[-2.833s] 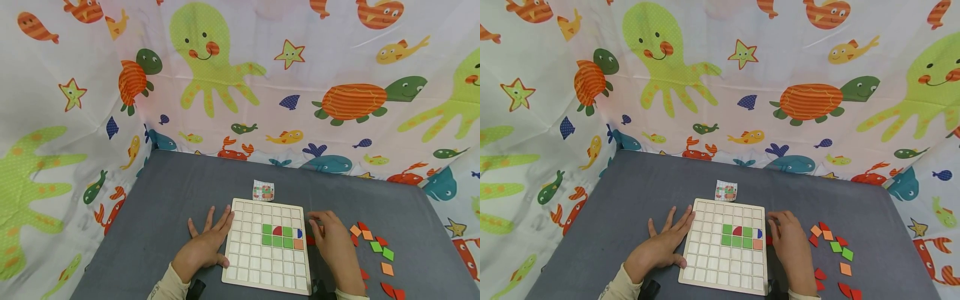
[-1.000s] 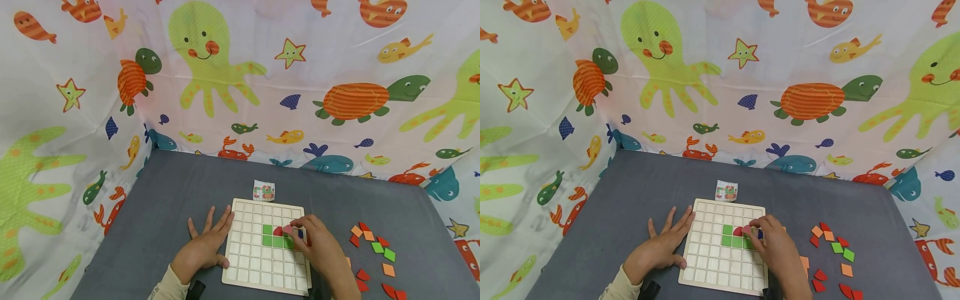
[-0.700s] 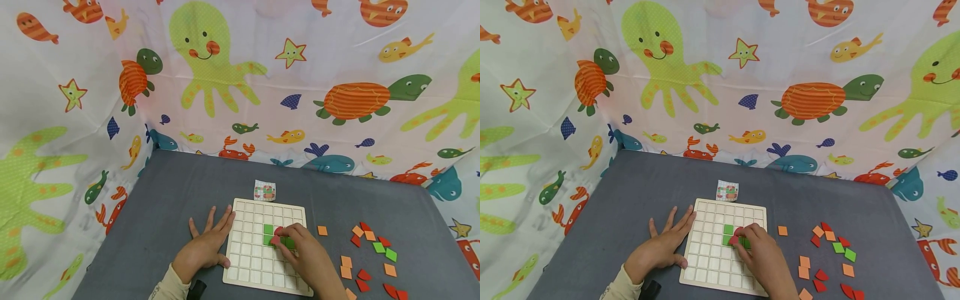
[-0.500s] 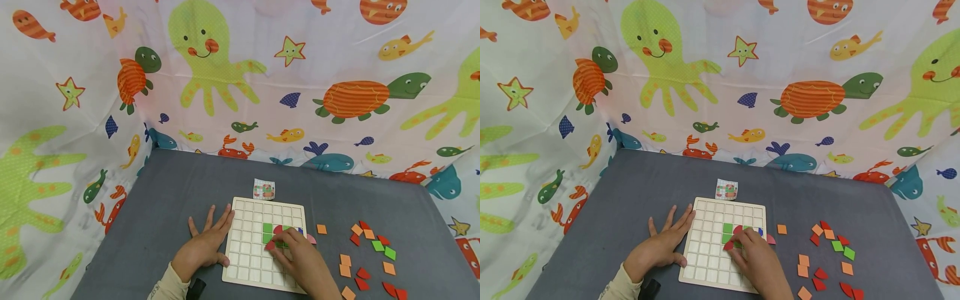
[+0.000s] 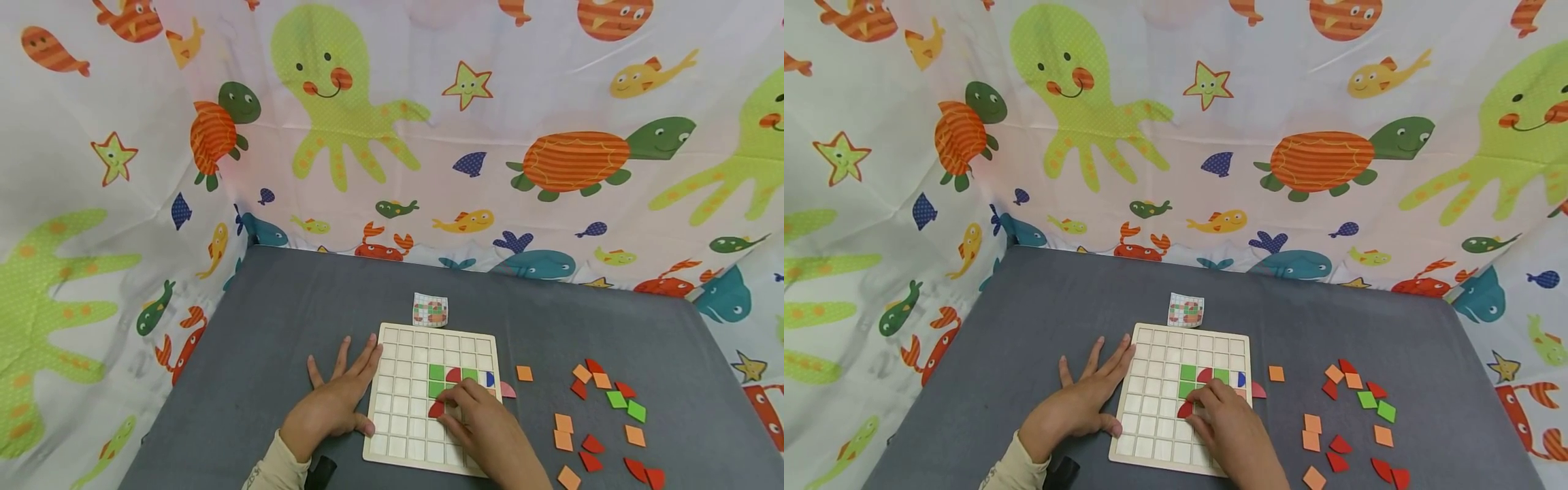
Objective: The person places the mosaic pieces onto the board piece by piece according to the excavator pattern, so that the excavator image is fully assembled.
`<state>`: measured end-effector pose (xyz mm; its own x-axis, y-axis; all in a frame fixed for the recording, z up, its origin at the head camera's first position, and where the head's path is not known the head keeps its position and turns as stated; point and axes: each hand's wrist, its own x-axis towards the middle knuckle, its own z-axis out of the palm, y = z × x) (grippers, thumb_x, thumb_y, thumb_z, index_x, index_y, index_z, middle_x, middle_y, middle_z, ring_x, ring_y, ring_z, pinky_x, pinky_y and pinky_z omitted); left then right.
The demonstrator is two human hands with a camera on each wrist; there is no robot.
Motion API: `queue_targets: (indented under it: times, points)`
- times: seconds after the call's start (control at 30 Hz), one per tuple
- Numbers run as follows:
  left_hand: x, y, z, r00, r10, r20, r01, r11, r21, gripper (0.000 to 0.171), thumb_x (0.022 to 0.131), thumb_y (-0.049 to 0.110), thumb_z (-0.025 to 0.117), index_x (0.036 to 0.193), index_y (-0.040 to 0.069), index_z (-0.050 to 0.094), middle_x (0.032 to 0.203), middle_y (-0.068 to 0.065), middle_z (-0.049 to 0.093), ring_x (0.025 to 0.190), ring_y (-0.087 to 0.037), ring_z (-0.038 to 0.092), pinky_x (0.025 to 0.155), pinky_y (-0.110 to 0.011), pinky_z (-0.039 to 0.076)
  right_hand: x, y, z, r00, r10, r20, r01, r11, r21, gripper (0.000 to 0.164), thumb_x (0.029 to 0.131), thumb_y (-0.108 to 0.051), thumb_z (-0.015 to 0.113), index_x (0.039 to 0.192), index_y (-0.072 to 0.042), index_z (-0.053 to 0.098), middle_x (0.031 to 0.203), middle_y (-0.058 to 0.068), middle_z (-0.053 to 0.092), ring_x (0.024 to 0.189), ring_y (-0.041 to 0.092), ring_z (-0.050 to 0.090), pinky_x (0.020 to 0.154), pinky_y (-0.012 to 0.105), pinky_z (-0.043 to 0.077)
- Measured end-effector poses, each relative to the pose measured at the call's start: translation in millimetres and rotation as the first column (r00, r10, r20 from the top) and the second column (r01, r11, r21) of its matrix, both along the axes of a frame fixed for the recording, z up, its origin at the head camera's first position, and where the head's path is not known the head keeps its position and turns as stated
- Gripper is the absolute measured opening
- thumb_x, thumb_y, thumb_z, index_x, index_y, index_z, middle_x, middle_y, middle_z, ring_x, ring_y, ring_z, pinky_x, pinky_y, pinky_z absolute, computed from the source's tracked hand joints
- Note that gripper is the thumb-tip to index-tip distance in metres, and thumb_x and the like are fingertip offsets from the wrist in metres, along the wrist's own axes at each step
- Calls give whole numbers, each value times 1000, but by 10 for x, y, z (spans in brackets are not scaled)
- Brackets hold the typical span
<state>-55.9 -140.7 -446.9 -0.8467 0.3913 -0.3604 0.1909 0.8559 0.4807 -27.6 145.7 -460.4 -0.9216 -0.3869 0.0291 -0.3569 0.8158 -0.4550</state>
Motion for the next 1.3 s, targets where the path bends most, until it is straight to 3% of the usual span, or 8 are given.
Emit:
queue_targets:
  times: [0.1,0.27,0.47,0.7,0.87,1.1,1.3]
  points:
    - [3,14,37,1000,5,1,-5,1000,-6,139,68,41,93,173,25,4,179,4,-7,162,-39,-17,105,-89,-19,-8,19,5,1000,25,-8,-25,1000,8,22,91,-33,85,110,-26,75,103,-15,59,84,-1,52,72,24,52]
    - [-11,-8,-37,1000,-4,4,4,1000,12,140,69,41,93,173,28,-2,178,7,-12,161,-38,-21,103,-88,-22,-7,40,1,999,34,-21,-34,999,18,23,92,-35,85,110,-26,76,103,-14,59,85,-1,52,73,24,53]
    - [-2,-34,-113,1000,-10,-8,10,1000,29,142,68,42,93,172,30,-3,178,9,-13,161,-37,-23,102,-88,-23,9,5,-18,999,42,-21,-42,999,-1,15,93,-37,83,107,-34,77,99,-16,55,80,-1,49,68,22,48]
    - [3,-8,-12,1000,-11,12,10,1000,26,138,69,43,90,173,24,2,179,3,-10,161,-40,-21,103,-88,-22,12,-25,-16,999,43,-17,-44,998,-34,10,94,-33,82,102,-38,79,94,-17,53,74,-2,46,61,20,44]
    - [-11,-15,-33,1000,-9,17,9,1000,23,139,70,43,90,173,25,-1,178,5,-12,160,-39,-22,103,-87,-23,4,-14,3,999,42,-19,-43,998,-41,13,94,-34,81,106,-37,79,93,-16,52,73,-2,45,61,19,43]
    - [-15,-23,-115,1000,-9,7,9,1000,21,141,69,44,91,172,28,-4,178,7,-14,160,-36,-24,102,-86,-25,4,103,64,998,-66,5,66,998,-13,31,96,-34,80,126,-31,73,100,-17,55,76,-2,48,65,23,48]
    - [-25,-28,-136,1000,-14,-4,14,1000,24,141,70,44,91,172,29,-5,178,7,-14,160,-37,-24,102,-87,-25,-27,328,69,979,-197,-50,196,980,-21,36,96,-28,82,130,-22,71,94,-12,56,71,3,50,61,25,46]
